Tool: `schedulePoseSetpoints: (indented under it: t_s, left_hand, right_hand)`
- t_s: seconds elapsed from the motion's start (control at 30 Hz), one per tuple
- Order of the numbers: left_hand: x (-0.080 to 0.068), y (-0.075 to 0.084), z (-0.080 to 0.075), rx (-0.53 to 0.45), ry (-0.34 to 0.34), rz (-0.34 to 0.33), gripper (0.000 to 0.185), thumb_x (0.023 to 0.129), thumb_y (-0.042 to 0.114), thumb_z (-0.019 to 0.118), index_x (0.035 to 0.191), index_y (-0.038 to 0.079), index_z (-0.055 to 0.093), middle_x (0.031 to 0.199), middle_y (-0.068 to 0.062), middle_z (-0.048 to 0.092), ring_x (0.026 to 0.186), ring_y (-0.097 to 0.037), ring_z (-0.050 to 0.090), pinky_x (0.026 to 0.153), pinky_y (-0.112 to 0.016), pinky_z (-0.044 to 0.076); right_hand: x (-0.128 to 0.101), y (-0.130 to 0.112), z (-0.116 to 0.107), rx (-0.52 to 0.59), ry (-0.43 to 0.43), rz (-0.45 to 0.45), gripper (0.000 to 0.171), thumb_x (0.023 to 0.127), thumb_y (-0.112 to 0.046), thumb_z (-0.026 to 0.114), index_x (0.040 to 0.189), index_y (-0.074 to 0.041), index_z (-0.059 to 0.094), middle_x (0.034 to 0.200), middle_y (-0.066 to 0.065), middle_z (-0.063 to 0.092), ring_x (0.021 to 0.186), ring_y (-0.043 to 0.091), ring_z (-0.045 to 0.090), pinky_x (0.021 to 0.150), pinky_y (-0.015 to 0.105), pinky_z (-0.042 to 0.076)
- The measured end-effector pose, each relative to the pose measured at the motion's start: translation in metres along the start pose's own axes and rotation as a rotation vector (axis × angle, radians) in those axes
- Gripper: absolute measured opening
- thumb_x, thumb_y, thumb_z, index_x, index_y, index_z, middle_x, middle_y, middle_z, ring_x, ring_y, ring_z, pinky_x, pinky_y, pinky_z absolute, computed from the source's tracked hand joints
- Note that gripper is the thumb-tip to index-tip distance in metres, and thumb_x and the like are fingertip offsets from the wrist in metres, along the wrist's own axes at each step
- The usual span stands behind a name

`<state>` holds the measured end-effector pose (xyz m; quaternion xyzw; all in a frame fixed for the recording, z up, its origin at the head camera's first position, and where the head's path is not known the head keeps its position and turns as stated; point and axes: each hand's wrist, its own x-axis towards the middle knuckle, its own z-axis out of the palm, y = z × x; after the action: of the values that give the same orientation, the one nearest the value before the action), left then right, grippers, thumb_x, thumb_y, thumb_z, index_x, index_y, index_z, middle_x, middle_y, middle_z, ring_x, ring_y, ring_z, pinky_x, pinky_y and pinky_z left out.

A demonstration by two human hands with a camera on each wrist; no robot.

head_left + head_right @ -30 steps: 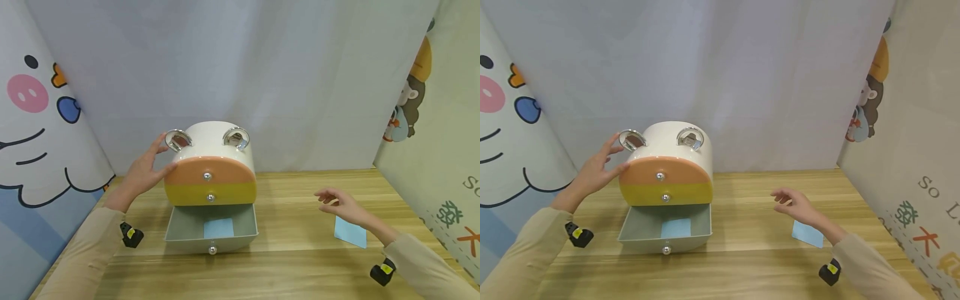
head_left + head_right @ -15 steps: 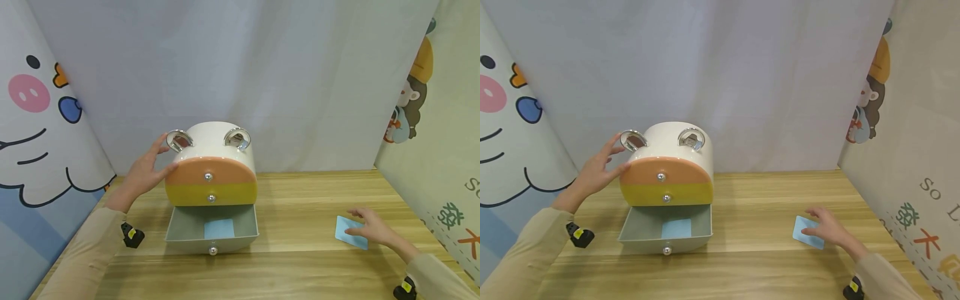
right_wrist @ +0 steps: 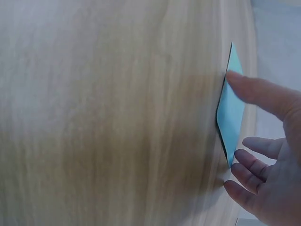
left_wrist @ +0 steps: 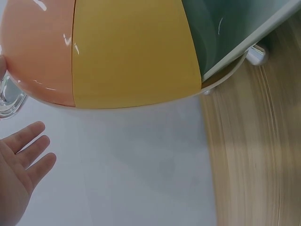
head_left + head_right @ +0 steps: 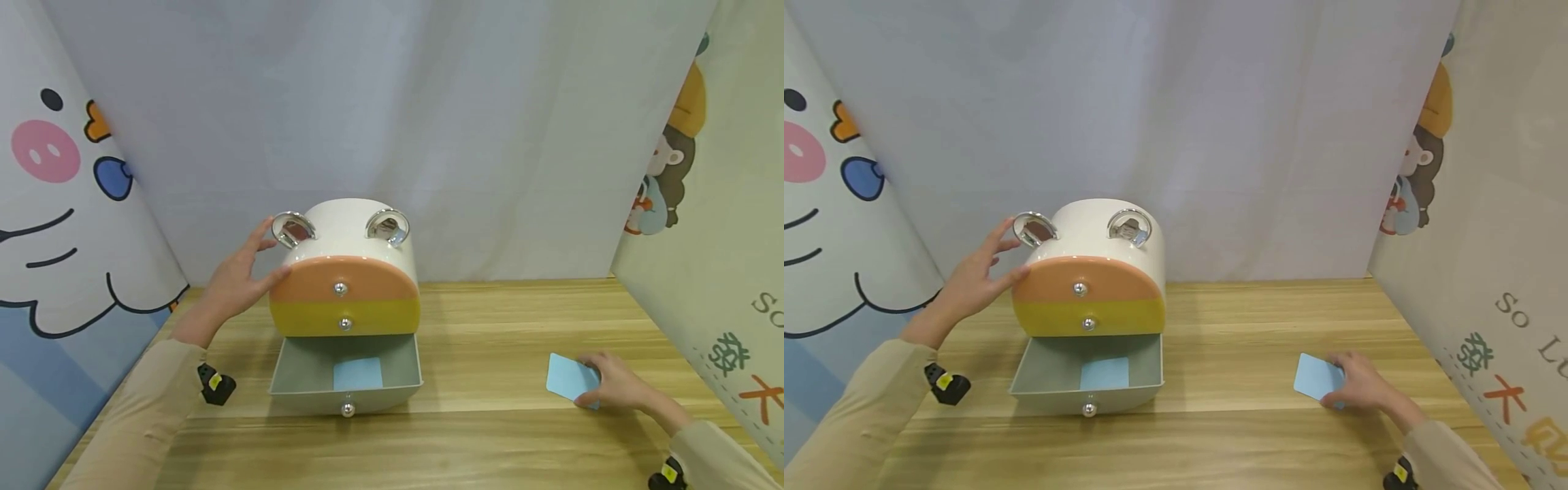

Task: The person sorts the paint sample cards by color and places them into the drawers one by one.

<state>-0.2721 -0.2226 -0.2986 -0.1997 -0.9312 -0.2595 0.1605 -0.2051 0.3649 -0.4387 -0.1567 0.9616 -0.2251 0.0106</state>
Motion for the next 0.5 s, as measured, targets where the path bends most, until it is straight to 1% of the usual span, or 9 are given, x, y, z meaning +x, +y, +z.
schedulePoseSetpoints:
  t_s: [0.1,0.33,0.5]
  left_hand:
    - [0.0004,0.0001,-0.0002,0.001,-0.001,-0.005,0.080,0.089,0.042,0.054,0.148,0.022,0.003,0.134,-0.021,0.044,0.121,-0.047,0.036,0.093,-0.064,0.029]
    - [-0.0002,0.0011,-0.0003,0.000,0.002,0.001,0.080,0.089,0.041,0.054,0.148,0.021,0.004,0.134,-0.022,0.044,0.121,-0.046,0.036,0.093,-0.064,0.029]
    - [-0.0013,0.0017,-0.0001,-0.008,0.005,0.000,0.079,0.089,0.041,0.054,0.148,0.021,0.004,0.133,-0.022,0.044,0.121,-0.047,0.036,0.092,-0.064,0.030]
  right_hand:
    - [0.0003,0.0002,-0.0006,-0.014,-0.005,-0.007,0.074,0.057,-0.023,0.084,0.109,0.018,0.052,0.099,0.025,0.056,0.087,0.033,0.051,0.066,0.035,0.043]
    - [0.0026,-0.0014,-0.0043,0.003,-0.054,0.015,0.071,0.057,-0.024,0.084,0.106,0.018,0.052,0.095,0.022,0.054,0.085,0.031,0.052,0.067,0.037,0.047]
    - [0.0062,-0.0012,-0.0079,-0.013,-0.083,0.016,0.069,0.057,-0.025,0.084,0.102,0.016,0.052,0.093,0.020,0.054,0.081,0.027,0.051,0.065,0.033,0.044]
